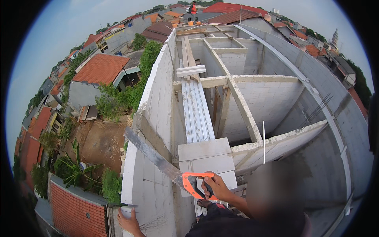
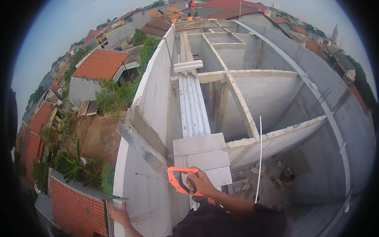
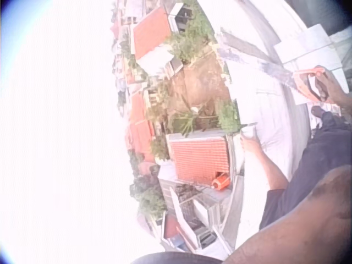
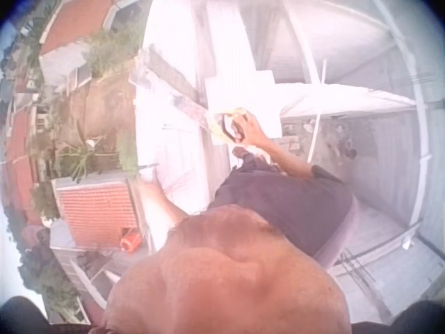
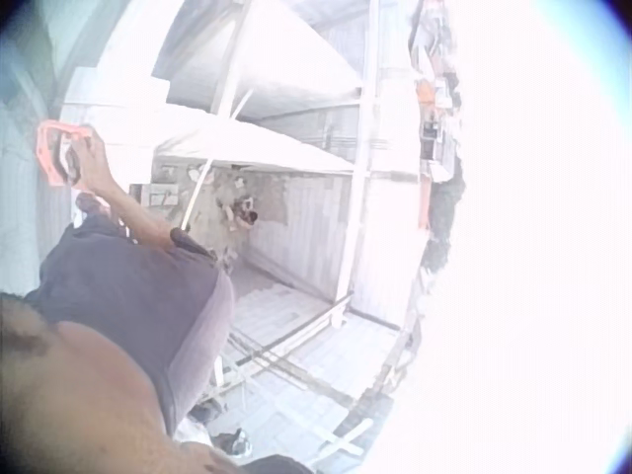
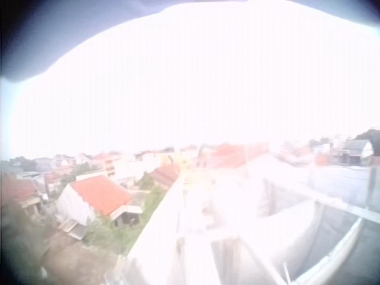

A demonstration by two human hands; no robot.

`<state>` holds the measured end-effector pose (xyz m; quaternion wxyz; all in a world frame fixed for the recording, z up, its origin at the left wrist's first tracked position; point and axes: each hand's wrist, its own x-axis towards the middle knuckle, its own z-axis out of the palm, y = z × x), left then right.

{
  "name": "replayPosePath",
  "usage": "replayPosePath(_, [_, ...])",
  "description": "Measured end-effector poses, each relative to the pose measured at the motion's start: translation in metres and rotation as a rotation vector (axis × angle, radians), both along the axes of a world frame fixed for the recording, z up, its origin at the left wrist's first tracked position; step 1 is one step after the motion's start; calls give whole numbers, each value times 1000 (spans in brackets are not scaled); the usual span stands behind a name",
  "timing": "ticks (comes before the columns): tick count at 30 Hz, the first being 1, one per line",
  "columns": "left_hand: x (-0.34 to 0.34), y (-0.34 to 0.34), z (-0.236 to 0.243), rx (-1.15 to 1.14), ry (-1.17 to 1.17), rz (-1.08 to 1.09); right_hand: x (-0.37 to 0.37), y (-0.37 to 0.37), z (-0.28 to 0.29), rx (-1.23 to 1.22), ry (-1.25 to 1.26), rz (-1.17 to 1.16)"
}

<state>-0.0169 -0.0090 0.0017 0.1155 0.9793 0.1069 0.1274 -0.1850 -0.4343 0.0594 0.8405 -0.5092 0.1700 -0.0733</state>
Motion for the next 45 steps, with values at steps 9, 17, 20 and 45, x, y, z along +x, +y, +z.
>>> replayPosePath(9, [3, 4, -11, 26, -70, -13, 16, 38, -22, 28, -64, 240])
replayPosePath(17, [1, 8, -12, 22, -52, -8, 20, 36, -17, -26, -60, 327])
replayPosePath(20, [3, 8, -13, 32, -55, -13, 18, 37, -18, -20, 7, 341])
replayPosePath(45, [0, 21, -18, 1, -75, -55, 24, 50, -12, -81, -47, 435])
